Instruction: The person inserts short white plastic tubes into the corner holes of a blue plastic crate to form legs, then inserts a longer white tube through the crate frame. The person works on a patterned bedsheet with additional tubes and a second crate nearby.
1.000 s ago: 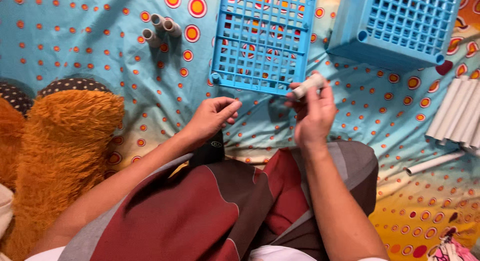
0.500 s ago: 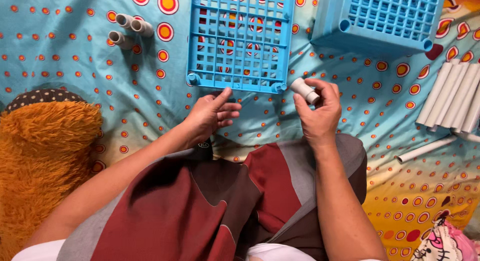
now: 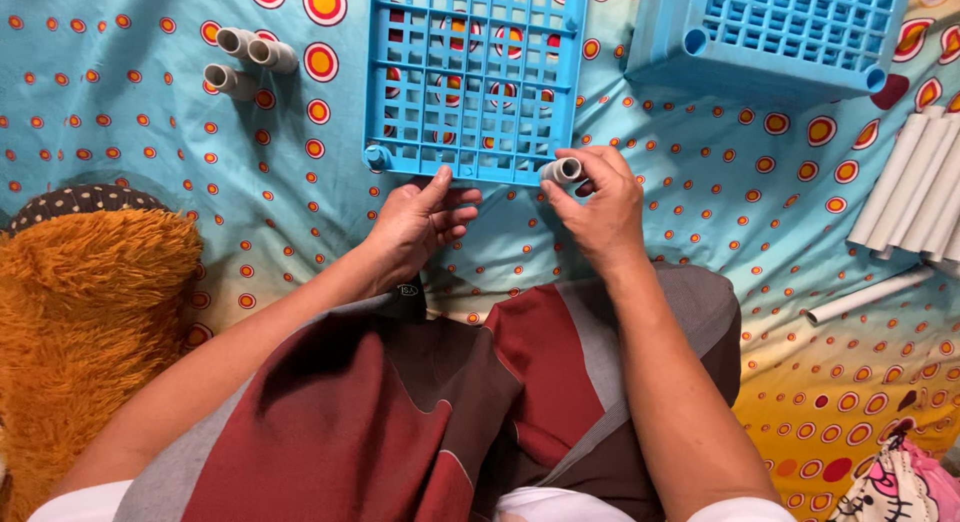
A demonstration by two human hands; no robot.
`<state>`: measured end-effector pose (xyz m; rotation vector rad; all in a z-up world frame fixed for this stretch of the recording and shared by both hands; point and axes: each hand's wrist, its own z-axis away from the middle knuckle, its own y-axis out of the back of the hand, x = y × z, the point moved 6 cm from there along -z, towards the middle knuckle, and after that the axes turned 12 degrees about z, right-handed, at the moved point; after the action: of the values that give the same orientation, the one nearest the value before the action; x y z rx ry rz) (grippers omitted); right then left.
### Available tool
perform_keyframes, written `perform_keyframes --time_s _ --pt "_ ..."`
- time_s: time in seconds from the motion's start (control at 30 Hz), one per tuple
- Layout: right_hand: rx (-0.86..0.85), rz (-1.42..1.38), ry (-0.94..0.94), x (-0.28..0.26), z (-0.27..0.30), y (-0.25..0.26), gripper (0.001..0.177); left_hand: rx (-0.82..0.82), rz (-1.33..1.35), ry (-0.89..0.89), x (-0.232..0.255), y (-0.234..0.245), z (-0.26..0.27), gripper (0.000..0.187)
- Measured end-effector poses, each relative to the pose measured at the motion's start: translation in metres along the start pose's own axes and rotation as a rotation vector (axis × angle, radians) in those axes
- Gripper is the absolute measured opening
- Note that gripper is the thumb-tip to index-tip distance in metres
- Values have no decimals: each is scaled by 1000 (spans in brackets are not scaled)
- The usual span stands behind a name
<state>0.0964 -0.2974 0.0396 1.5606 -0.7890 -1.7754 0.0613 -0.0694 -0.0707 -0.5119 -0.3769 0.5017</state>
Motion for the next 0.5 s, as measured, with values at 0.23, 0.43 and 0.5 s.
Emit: perform_keyframes --time_s 0.23,0.43,0.5 --pt "40 31 -28 3 4 -13 34 31 15 -32 6 4 -2 46" --pt "54 28 -12 1 4 -15 34 21 5 -21 7 6 -1 47" --pt "56 29 -8 2 5 -14 34 10 7 -27 6 5 -2 47"
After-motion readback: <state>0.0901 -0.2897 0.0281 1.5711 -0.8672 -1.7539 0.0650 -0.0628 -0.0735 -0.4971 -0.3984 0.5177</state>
